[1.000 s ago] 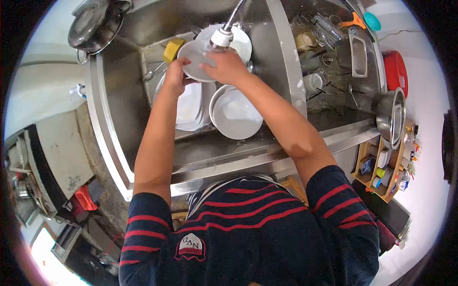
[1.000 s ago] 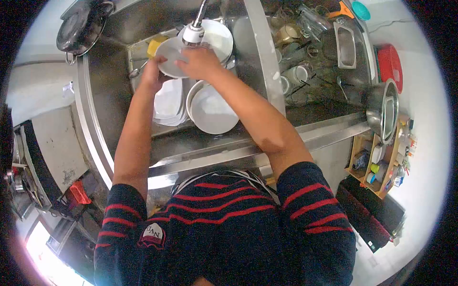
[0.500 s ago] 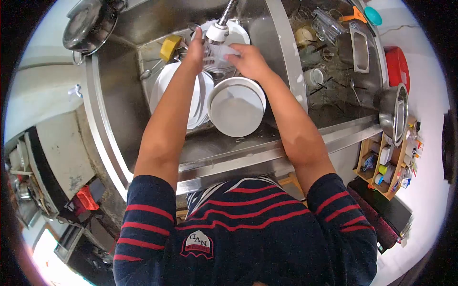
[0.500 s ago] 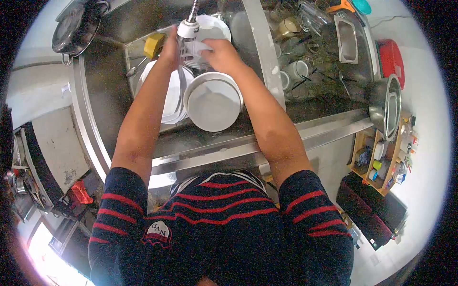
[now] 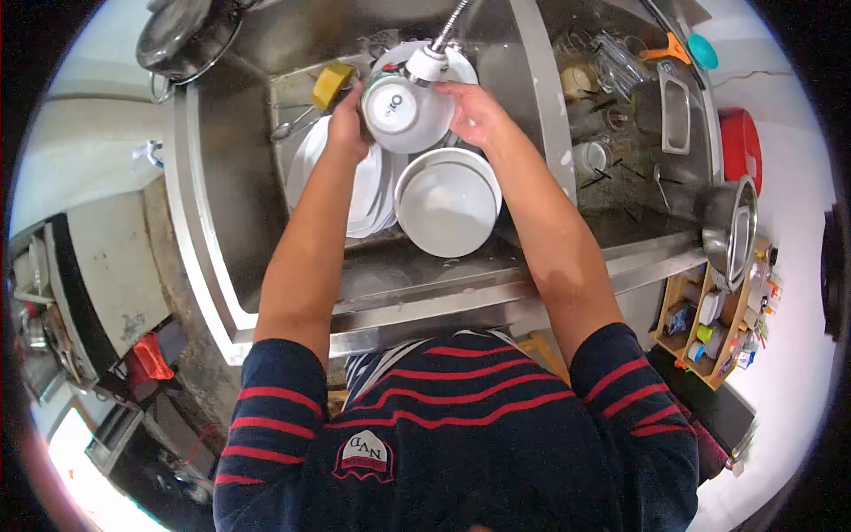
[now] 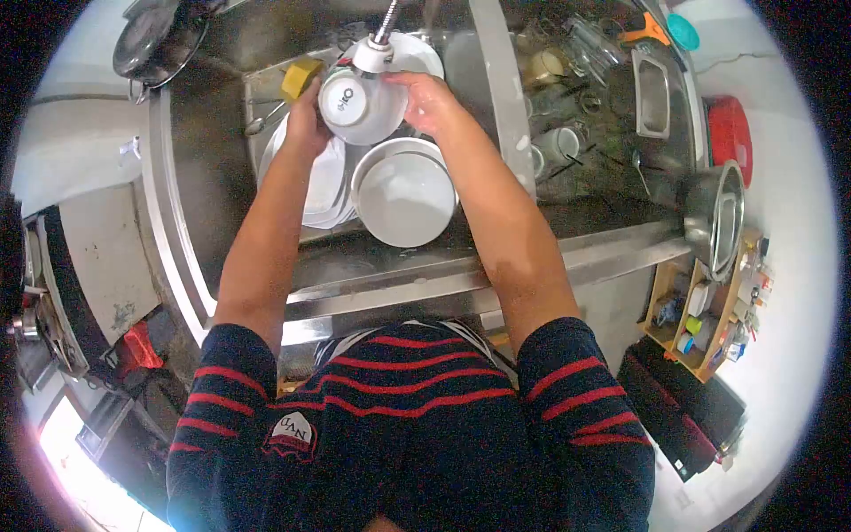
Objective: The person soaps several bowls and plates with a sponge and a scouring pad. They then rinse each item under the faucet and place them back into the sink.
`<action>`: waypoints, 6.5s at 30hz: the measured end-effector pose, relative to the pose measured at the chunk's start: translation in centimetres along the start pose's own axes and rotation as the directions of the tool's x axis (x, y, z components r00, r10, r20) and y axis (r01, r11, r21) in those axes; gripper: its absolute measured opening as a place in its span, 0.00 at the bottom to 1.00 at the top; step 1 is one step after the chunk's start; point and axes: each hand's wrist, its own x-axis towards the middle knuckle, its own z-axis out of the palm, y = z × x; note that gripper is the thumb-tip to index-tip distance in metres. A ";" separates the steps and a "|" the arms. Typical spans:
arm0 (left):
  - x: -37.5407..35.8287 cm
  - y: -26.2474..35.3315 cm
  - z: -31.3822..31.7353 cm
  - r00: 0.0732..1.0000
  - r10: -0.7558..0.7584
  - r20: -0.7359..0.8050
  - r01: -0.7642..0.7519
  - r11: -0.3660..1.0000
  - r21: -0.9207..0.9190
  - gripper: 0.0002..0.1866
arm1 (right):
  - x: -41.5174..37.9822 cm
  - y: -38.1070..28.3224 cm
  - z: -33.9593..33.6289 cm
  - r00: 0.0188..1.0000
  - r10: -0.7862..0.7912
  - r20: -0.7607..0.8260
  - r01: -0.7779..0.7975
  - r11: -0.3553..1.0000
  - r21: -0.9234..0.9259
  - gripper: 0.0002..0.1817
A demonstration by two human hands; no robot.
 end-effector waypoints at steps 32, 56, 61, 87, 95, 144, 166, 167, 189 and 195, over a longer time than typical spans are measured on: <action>-2.3 -2.5 4.0 0.702 0.674 0.229 -0.527 0.277 0.803 0.31 | 1.8 1.8 0.0 0.836 -0.105 -0.538 0.262 0.939 0.224 0.16; -5.6 1.0 2.5 0.998 0.001 -0.070 -0.015 0.980 -0.199 0.22 | 0.5 2.4 1.6 0.928 -0.097 -0.360 0.132 0.988 0.075 0.22; -3.7 -0.3 0.5 0.998 -0.014 -0.061 0.013 1.000 -0.006 0.23 | 0.2 1.4 0.9 0.970 -0.058 -0.234 0.111 0.969 0.220 0.18; -3.6 -1.0 -0.1 0.997 -0.022 -0.067 0.029 0.995 0.098 0.25 | -3.3 3.4 5.5 0.861 -0.162 0.483 0.476 -0.082 -0.876 0.17; -4.7 -1.2 2.3 0.999 -0.040 0.031 0.037 0.994 0.101 0.23 | -1.9 4.0 5.0 0.691 -0.541 0.479 0.078 -0.603 -0.794 0.30; 1.5 -2.4 4.2 0.981 0.121 0.151 -0.162 0.941 0.298 0.22 | -4.1 0.6 1.4 0.628 -0.697 -0.347 0.434 0.683 -0.587 0.20; -5.5 3.0 3.5 0.998 0.049 -0.025 -0.027 0.843 0.537 0.20 | 0.3 2.9 -1.9 0.906 -0.402 -0.129 0.010 0.325 -0.946 0.23; -5.6 2.9 3.4 0.990 0.141 -0.012 -0.107 0.802 0.587 0.19 | 1.3 3.5 -2.2 0.857 -0.514 -0.025 0.040 0.113 -0.993 0.26; -6.5 0.6 2.3 0.600 0.772 0.212 -0.696 0.372 0.614 0.27 | 4.0 3.3 0.1 0.962 -0.233 -0.142 0.114 0.816 -0.567 0.26; -5.8 0.2 1.6 0.865 0.502 0.006 -0.461 0.788 0.409 0.23 | 1.1 2.1 0.2 0.937 -0.301 -0.175 0.110 0.733 -0.671 0.19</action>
